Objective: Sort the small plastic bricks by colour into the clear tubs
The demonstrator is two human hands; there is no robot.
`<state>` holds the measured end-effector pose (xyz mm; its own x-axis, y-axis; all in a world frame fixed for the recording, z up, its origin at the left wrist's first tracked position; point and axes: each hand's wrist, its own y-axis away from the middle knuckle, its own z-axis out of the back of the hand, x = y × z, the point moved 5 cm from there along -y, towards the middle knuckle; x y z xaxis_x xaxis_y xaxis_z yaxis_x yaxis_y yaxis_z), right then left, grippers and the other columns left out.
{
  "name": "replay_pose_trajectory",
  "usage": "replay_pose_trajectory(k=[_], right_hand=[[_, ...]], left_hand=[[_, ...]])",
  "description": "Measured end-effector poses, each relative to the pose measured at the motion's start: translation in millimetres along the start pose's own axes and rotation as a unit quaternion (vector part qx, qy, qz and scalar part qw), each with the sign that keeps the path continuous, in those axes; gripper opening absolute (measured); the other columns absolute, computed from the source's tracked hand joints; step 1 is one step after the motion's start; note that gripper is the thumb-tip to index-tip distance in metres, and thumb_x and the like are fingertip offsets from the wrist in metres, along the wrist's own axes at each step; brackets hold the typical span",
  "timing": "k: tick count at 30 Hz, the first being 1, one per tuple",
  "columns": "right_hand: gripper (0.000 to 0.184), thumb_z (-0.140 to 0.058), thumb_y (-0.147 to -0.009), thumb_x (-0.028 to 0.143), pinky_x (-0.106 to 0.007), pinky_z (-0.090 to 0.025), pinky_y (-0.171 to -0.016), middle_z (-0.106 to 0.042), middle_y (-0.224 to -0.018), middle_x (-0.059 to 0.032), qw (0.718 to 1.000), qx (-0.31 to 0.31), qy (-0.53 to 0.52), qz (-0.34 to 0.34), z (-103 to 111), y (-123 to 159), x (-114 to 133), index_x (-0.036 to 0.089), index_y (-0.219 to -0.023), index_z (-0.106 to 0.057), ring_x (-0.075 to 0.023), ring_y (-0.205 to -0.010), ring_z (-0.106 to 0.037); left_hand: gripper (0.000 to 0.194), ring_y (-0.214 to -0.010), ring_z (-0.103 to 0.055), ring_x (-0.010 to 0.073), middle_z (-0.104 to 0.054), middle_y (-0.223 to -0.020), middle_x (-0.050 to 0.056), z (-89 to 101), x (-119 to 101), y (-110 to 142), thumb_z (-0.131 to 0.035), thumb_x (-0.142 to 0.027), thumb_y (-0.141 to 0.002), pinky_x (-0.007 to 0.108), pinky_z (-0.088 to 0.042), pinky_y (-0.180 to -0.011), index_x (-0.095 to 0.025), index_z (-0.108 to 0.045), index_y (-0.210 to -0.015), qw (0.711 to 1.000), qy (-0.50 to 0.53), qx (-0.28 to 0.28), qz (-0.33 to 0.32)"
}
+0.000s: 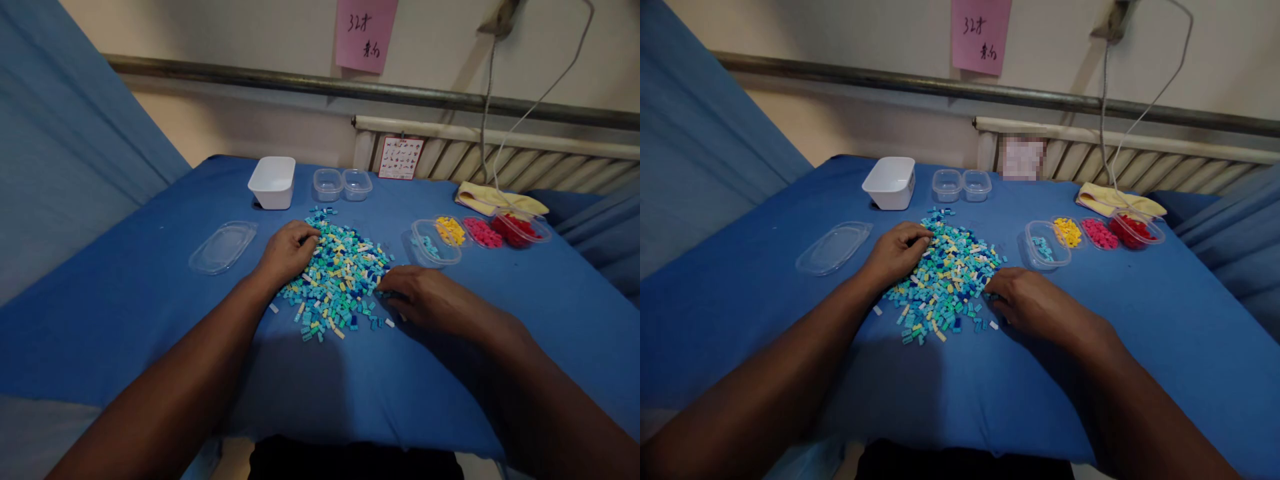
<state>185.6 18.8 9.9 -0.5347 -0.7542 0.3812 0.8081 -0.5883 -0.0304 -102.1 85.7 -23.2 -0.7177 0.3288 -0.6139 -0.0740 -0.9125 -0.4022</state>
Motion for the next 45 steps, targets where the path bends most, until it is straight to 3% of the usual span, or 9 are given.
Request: replay_pose_trajectory(k=[15, 20, 25, 29, 31, 34, 38, 41, 45], right_hand=[[0.019, -0.060, -0.101, 0.011, -0.030, -0.048, -0.078, -0.075, -0.096, -0.0080, 0.999, -0.022, 0.000, -0.048, -5.0, -4.2, 2.6, 0.018, -0.099, -0.078, -0.0202, -0.088, -0.070], [0.020, -0.061, -0.099, 0.012, -0.030, -0.052, -0.080, -0.079, -0.100, -0.0059, 0.993, -0.084, -0.072, -0.044, 3.2, -0.9, -2.9, 0.021, -0.102, -0.079, -0.0193, -0.088, -0.072], [0.019, -0.065, -0.100, 0.027, -0.032, -0.057, -0.072, -0.082, -0.092, -0.0039, 0.967, -0.177, -0.149, -0.110, 19.7, 10.3, -20.5, 0.023, -0.108, -0.081, -0.0205, -0.078, -0.075], [0.023, -0.066, -0.100, 0.032, -0.039, -0.062, -0.080, -0.084, -0.100, -0.0076, 0.933, -0.314, -0.033, -0.172, 46.4, 30.8, -47.2, 0.024, -0.115, -0.082, -0.0251, -0.085, -0.078], [0.026, -0.065, -0.100, 0.031, -0.045, -0.063, -0.088, -0.084, -0.107, -0.0111, 0.919, -0.340, 0.045, -0.196, 55.3, 38.7, -60.3, 0.023, -0.116, -0.083, -0.0294, -0.093, -0.079], [0.028, -0.062, -0.101, 0.028, -0.050, -0.061, -0.096, -0.084, -0.115, -0.0150, 0.916, -0.331, 0.107, -0.199, 59.1, 42.0, -69.6, 0.020, -0.117, -0.083, -0.0337, -0.106, -0.079], [0.023, -0.061, -0.104, 0.027, -0.041, -0.060, -0.090, -0.084, -0.109, -0.0117, 0.946, -0.289, 0.066, -0.128, 50.6, 33.3, -50.3, 0.021, -0.113, -0.082, -0.0282, -0.100, -0.079], [0.019, -0.062, -0.103, 0.023, -0.033, -0.056, -0.079, -0.082, -0.099, -0.0063, 0.990, -0.127, -0.003, -0.056, 25.4, 17.8, -23.1, 0.024, -0.104, -0.081, -0.0222, -0.088, -0.076], [0.025, -0.058, -0.101, 0.013, -0.032, -0.048, -0.076, -0.078, -0.089, -0.0054, 1.000, 0.020, 0.004, -0.017, -0.8, 6.3, 1.0, 0.023, -0.090, -0.077, -0.0212, -0.085, -0.071]], left_hand=[[0.026, -0.112, -0.074, 0.0261, -0.079, -0.114, 0.007, 0.6, -1.9, -0.2, -0.062, -0.036, -0.098, 0.044, -0.058, -0.111, -0.022, -0.083, -0.105, 1.000, -0.003, -0.003, -0.008], [0.027, -0.114, -0.074, 0.0264, -0.079, -0.114, 0.008, -0.5, -0.5, 0.3, -0.061, -0.036, -0.098, 0.044, -0.058, -0.109, -0.023, -0.083, -0.107, 1.000, -0.003, -0.001, -0.007], [0.025, -0.113, -0.074, 0.0259, -0.079, -0.113, 0.007, -0.1, -0.9, 0.1, -0.062, -0.036, -0.098, 0.044, -0.057, -0.111, -0.023, -0.083, -0.105, 1.000, -0.003, 0.000, -0.002], [0.024, -0.114, -0.074, 0.0264, -0.079, -0.115, 0.007, 0.6, -2.3, 0.7, -0.062, -0.035, -0.098, 0.045, -0.058, -0.111, -0.024, -0.083, -0.105, 1.000, 0.001, 0.000, 0.003], [0.023, -0.114, -0.074, 0.0266, -0.079, -0.115, 0.007, 0.6, -1.9, 0.8, -0.063, -0.035, -0.098, 0.045, -0.058, -0.111, -0.025, -0.083, -0.104, 1.000, -0.002, 0.001, 0.004], [0.024, -0.115, -0.074, 0.0264, -0.079, -0.115, 0.006, 1.1, -1.2, 1.0, -0.063, -0.036, -0.098, 0.044, -0.058, -0.112, -0.025, -0.083, -0.105, 1.000, -0.004, -0.002, 0.004], [0.025, -0.115, -0.074, 0.0260, -0.079, -0.116, 0.007, 2.0, -2.2, 1.3, -0.063, -0.037, -0.099, 0.044, -0.057, -0.111, -0.024, -0.083, -0.106, 1.000, 0.002, -0.001, -0.002], [0.025, -0.115, -0.074, 0.0260, -0.079, -0.115, 0.007, 2.2, -2.9, 1.1, -0.062, -0.036, -0.098, 0.044, -0.057, -0.112, -0.024, -0.083, -0.105, 1.000, 0.001, 0.003, 0.001], [0.025, -0.114, -0.074, 0.0262, -0.080, -0.114, 0.007, 2.7, -3.7, 1.0, -0.062, -0.036, -0.097, 0.044, -0.058, -0.111, -0.024, -0.083, -0.103, 1.000, -0.001, 0.001, 0.005]])
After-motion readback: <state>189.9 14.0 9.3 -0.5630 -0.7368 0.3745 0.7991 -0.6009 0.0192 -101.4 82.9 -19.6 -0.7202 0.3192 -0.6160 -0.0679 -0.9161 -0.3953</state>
